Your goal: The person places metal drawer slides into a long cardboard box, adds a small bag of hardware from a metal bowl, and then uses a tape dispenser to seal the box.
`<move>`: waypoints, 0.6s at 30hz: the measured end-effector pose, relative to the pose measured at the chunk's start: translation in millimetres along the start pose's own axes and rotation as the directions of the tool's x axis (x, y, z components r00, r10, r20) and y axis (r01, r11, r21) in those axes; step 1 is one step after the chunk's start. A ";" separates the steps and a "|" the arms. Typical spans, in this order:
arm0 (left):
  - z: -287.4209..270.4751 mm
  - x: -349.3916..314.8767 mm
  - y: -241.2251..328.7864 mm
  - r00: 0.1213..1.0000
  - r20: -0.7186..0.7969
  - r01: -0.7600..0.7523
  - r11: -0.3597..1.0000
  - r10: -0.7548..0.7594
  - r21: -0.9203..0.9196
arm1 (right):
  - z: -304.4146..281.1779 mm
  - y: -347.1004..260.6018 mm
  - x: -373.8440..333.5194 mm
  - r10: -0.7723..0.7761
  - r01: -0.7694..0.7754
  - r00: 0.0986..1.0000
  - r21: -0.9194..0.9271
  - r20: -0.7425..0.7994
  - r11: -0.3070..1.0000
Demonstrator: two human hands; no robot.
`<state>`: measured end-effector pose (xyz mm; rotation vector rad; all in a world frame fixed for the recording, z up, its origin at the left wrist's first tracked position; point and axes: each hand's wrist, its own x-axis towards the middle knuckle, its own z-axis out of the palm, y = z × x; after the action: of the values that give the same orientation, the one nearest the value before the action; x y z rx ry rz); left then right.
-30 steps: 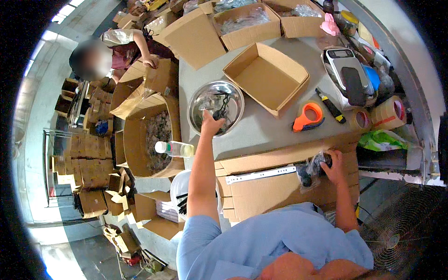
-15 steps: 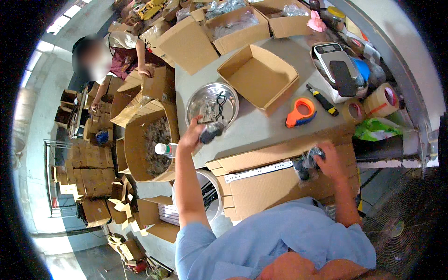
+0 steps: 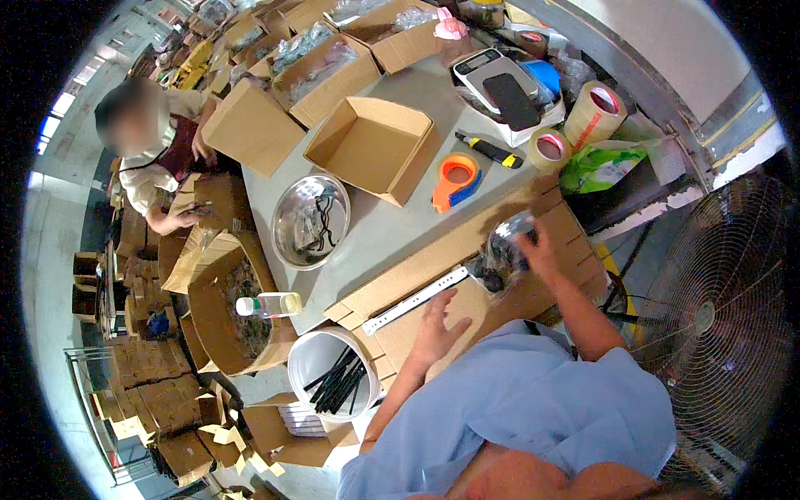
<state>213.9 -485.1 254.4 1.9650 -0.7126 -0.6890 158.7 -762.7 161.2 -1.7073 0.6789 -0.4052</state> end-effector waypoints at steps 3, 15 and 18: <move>-8.2 -7.2 -36.4 0.998 -0.047 -0.039 0.976 0.050 0.212 | -40.2 10.0 29.7 0.028 -0.042 0.992 -0.112 -0.123 0.993; -103.3 58.7 -80.4 0.816 -0.517 0.144 0.775 0.259 0.615 | -40.2 47.6 31.4 -0.255 0.039 0.959 -0.838 -0.122 0.545; -170.5 94.8 -109.4 0.657 -0.720 0.281 0.815 0.222 0.507 | -46.9 56.0 32.5 -0.431 0.190 0.902 -0.873 -0.025 0.449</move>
<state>421.1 -410.9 214.4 2.5466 -0.3557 0.4588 143.2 -826.7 115.7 -2.8304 0.8071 -0.6067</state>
